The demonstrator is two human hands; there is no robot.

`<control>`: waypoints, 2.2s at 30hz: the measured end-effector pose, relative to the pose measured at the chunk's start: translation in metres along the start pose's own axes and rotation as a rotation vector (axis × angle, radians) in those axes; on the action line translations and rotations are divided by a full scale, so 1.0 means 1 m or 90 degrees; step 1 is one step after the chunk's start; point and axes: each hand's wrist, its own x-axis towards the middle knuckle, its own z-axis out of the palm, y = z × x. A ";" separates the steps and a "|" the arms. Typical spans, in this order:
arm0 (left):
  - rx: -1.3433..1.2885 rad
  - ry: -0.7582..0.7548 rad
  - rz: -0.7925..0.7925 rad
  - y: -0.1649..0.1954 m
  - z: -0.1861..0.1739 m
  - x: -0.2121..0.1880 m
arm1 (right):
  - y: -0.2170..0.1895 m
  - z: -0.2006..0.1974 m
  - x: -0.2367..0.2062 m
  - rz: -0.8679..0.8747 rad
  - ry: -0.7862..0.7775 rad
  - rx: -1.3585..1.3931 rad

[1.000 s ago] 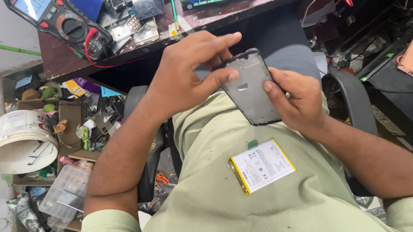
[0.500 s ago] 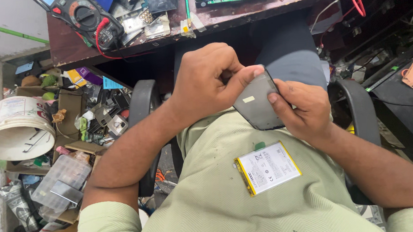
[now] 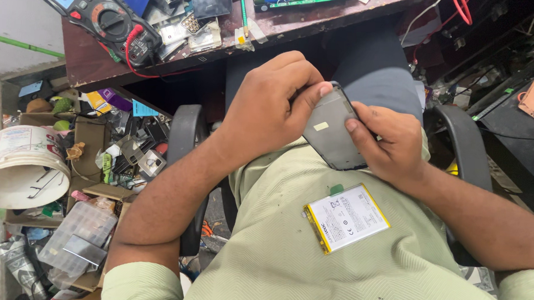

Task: The person sits in a chair and disassembles a smartphone, prying off the back cover and removing the internal battery by hand. They then peel adhesive and press along the edges of the empty phone frame while the battery rests on their lap.

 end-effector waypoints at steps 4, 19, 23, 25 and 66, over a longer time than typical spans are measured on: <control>0.009 -0.002 0.018 -0.001 0.001 0.000 | 0.002 0.000 -0.002 0.019 0.002 0.009; 0.102 -0.088 0.088 0.000 -0.010 0.000 | 0.005 0.001 -0.003 0.091 0.027 0.007; 0.124 -0.162 0.102 -0.005 -0.020 0.002 | 0.006 0.002 -0.002 0.094 0.023 0.046; 0.107 -0.176 0.094 -0.008 -0.023 0.003 | 0.008 0.003 -0.002 0.075 0.018 0.044; -0.283 0.180 -0.153 -0.009 0.010 -0.003 | 0.026 -0.019 -0.001 0.272 0.142 0.648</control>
